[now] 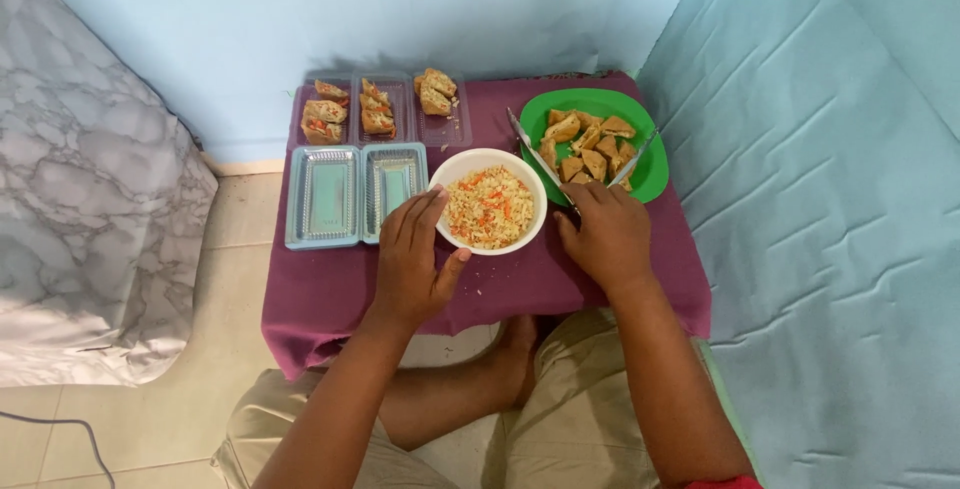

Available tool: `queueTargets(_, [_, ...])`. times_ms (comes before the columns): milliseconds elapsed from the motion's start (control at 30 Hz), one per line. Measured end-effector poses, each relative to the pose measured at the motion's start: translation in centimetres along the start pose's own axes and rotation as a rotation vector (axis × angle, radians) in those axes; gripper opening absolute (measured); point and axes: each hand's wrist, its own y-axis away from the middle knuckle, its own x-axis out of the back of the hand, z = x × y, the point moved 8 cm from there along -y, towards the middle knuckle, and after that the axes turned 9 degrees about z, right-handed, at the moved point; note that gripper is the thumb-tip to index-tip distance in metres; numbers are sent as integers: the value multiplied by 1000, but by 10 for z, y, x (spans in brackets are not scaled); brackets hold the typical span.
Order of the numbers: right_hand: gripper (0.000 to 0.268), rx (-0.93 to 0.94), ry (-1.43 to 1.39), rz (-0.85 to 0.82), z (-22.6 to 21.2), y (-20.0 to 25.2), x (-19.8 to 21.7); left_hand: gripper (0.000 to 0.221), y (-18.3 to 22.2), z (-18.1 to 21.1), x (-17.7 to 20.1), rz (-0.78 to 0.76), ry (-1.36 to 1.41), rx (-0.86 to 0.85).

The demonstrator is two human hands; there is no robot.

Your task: Filling fried pastry shells with a mixture and sealing the edges using a hair straightener.

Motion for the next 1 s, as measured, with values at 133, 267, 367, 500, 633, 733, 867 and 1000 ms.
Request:
queueTargets(133, [27, -19, 6, 116, -7, -1, 15, 65, 0, 2, 2, 5, 3, -13])
queueTargets(267, [22, -47, -6, 249, -5, -4, 34, 64, 0, 1, 2, -1, -5, -8])
queueTargets(367, [18, -33, -45, 333, -14, -9, 64, 63, 2, -1, 2, -3, 12, 0])
queueTargets(500, [11, 87, -186, 449, -40, -9, 97, 65, 6, 2, 6, 92, 36, -78])
queueTargets(633, [10, 129, -266, 456, -70, -2, 102, 59, -13, 22, 21, 141, 176, 110])
queueTargets(733, [7, 179, -281, 497, -90, 4, 98, 54, -20, 18, 11, 135, 546, 483])
queueTargets(867, [7, 307, -293, 553, -107, 2, 93, 41, -19, 0, -10, 161, 833, 891])
queueTargets(1000, [11, 414, -258, 601, -113, -6, 92, 34, -26, -9, -22, 229, 1028, 1048])
